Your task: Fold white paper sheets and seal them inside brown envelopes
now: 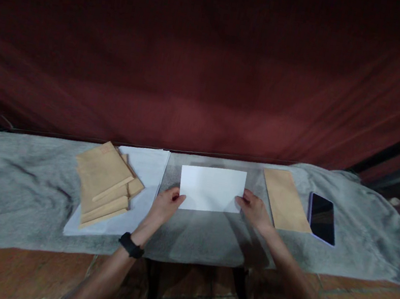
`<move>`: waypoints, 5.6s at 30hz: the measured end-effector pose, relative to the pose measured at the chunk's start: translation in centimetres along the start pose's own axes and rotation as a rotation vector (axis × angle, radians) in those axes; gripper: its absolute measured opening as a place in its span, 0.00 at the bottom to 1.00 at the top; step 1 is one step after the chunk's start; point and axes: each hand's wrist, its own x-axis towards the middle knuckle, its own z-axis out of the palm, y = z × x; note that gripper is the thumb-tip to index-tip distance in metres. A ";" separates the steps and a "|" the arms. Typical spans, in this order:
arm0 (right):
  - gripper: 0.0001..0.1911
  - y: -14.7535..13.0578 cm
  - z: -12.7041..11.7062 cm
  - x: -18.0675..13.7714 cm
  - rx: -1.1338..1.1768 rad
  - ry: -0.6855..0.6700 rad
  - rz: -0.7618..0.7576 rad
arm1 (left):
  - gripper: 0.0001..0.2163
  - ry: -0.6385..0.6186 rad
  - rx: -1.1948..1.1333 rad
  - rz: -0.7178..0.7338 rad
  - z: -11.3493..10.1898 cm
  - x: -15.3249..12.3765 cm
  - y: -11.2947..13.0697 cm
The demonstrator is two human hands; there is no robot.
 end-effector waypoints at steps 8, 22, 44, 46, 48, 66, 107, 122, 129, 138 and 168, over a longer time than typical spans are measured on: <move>0.35 0.3 1.2 0.0 -0.281 -0.012 0.052 | 0.19 0.005 0.159 -0.061 0.9 0.4 0.1; 0.28 -1.1 1.1 -0.3 -0.542 -0.136 0.077 | 0.28 -0.032 0.461 -0.101 0.9 -0.2 1.7; 0.35 -3.8 9.2 -4.3 -0.332 -0.073 -0.278 | 0.32 -0.024 0.479 0.410 10.2 -3.3 1.2; 0.35 -3.1 8.5 -4.2 -0.374 -0.038 -0.281 | 0.31 0.007 0.491 0.372 9.5 -3.0 1.1; 0.36 -2.4 8.0 -4.3 -0.404 -0.002 -0.267 | 0.31 0.035 0.504 0.323 8.8 -2.6 0.9; 0.40 0.8 6.8 -4.5 -0.668 0.213 -0.200 | 0.29 0.306 0.768 0.222 6.2 -2.3 -1.6; 0.35 -0.4 7.8 2.0 -0.687 0.277 -0.196 | 0.29 0.232 0.738 0.098 7.2 3.1 1.1; 0.39 0.0 6.7 1.5 -0.667 0.374 -0.075 | 0.30 0.395 0.734 0.060 6.0 2.8 1.5; 0.34 -3.1 7.2 2.9 -0.521 0.112 -0.163 | 0.26 0.131 0.690 0.312 8.7 3.3 3.8; 0.34 -5.0 9.7 4.2 -0.476 0.011 -0.158 | 0.27 0.033 0.722 0.310 9.6 4.0 3.9; 0.35 0.4 6.1 2.9 -0.676 0.234 -0.147 | 0.31 0.212 0.790 0.099 6.7 3.7 1.5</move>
